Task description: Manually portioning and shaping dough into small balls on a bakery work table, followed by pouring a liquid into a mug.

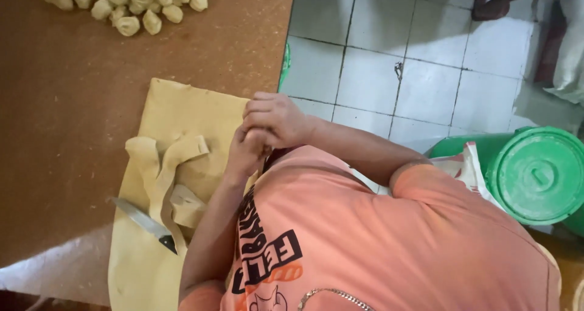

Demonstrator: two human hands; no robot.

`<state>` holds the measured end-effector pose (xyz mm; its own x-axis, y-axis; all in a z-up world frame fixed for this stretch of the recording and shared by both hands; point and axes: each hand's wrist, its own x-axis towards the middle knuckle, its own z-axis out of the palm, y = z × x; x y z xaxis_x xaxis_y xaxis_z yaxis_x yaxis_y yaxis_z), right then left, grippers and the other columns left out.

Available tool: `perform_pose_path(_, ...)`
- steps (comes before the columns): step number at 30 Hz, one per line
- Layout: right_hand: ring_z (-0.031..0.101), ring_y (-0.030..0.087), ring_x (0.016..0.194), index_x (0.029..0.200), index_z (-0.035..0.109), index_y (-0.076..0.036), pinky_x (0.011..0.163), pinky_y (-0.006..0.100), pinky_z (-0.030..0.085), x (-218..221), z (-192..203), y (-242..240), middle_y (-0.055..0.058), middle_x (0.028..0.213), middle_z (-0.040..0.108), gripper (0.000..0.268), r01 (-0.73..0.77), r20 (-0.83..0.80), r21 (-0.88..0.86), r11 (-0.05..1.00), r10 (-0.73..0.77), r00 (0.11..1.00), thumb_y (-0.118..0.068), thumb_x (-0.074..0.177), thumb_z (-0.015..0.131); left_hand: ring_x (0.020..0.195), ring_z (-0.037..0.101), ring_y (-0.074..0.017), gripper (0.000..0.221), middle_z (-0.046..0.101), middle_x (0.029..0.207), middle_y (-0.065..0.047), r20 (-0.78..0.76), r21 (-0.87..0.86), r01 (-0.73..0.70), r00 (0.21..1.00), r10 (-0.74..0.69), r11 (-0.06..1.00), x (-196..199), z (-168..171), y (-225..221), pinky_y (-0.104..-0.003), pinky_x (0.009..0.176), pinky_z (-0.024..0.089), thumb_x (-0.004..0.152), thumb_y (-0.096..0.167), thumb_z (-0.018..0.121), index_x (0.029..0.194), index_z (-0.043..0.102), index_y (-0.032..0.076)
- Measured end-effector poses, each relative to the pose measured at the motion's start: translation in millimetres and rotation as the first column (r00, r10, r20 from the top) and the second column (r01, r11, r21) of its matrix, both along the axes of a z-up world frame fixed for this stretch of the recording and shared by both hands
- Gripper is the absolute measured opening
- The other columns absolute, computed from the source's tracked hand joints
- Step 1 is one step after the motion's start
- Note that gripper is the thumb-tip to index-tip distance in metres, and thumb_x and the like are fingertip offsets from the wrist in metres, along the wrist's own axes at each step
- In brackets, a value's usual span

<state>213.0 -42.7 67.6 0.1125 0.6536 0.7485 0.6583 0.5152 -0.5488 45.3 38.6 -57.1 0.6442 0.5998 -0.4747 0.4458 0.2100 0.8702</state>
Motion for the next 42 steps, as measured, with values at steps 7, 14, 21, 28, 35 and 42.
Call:
perform_pose_path(7, 0.048, 0.031, 0.056, 0.069, 0.047, -0.011, 0.056, 0.039, 0.042, 30.2, -45.1, 14.3, 0.005, 0.064, 0.042, 0.044, 0.023, -0.300, -0.110, 0.994, -0.055, 0.952, -0.026, 0.108, 0.057, 0.069, 0.055, -0.0192, 0.027, 0.061, 0.077, -0.007, 0.415, -0.114, 0.124, 0.907, -0.066, 0.986, 37.6, 5.2, 5.1, -0.034, 0.061, 0.045, 0.111, 0.024, 0.050, 0.103, 0.069, 0.007)
perform_pose_path(14, 0.061, 0.053, 0.079, 0.080, 0.054, 0.000, 0.074, 0.056, 0.048, 87.6, -137.9, 37.0, 0.028, 0.074, 0.052, 0.021, 0.217, -0.359, -0.389, 0.895, -0.364, 0.860, -0.019, 0.083, 0.063, 0.101, 0.075, -0.0409, 0.036, 0.077, 0.109, -0.015, 0.331, 0.478, 0.646, 0.495, -0.803, 0.595, 79.9, 186.6, -48.8, -0.049, 0.090, 0.059, 0.100, 0.032, 0.054, 0.118, 0.074, 0.007)
perform_pose_path(21, 0.062, 0.032, 0.087, 0.088, 0.068, -0.014, 0.073, 0.043, 0.051, 97.2, -28.1, 27.3, 0.004, 0.088, 0.052, 0.021, -0.004, -0.246, 0.173, 0.985, 0.047, 0.968, -0.028, 0.103, 0.063, 0.117, 0.058, -0.0201, 0.049, 0.058, 0.125, -0.014, 0.361, 0.058, 0.162, 0.917, -0.172, 0.985, 65.0, 41.2, 24.0, -0.039, 0.100, 0.051, 0.094, 0.003, 0.057, 0.143, 0.056, 0.003)
perform_pose_path(28, 0.053, 0.019, 0.058, 0.062, 0.048, -0.024, 0.057, 0.037, 0.042, 105.8, -49.5, 37.8, -0.008, 0.064, 0.048, 0.043, 0.045, 0.027, 0.079, 0.996, -0.047, 0.999, -0.039, 0.100, 0.062, 0.071, 0.063, -0.0151, 0.025, 0.073, 0.091, -0.012, 0.386, -0.257, -0.075, 0.906, 0.174, 0.963, 60.5, -100.5, 23.7, -0.038, 0.065, 0.060, 0.104, 0.005, 0.061, 0.127, 0.071, 0.001)
perform_pose_path(35, 0.051, 0.032, 0.057, 0.064, 0.057, -0.011, 0.056, 0.042, 0.043, 114.4, -84.4, 22.0, 0.004, 0.066, 0.049, 0.036, -0.203, -0.302, -0.136, 0.970, 0.155, 0.941, -0.013, 0.097, 0.072, 0.114, 0.066, -0.0509, 0.036, 0.069, 0.111, -0.032, -0.145, 0.186, 0.190, 0.976, -0.165, 0.964, 110.1, 85.0, -26.7, -0.063, 0.104, 0.053, 0.089, 0.019, 0.076, 0.122, 0.070, 0.003)
perform_pose_path(42, 0.064, 0.036, 0.076, 0.085, 0.069, -0.005, 0.069, 0.042, 0.055, 88.6, -30.5, 27.2, 0.014, 0.090, 0.064, 0.029, -0.201, -0.251, -0.219, 0.955, 0.144, 0.957, -0.024, 0.106, 0.068, 0.053, 0.058, -0.0160, 0.041, 0.055, 0.056, -0.003, 0.227, -0.124, -0.125, 0.962, 0.151, 0.984, 92.1, 46.2, -23.2, -0.033, 0.060, 0.052, 0.114, 0.041, 0.049, 0.091, 0.068, 0.013)
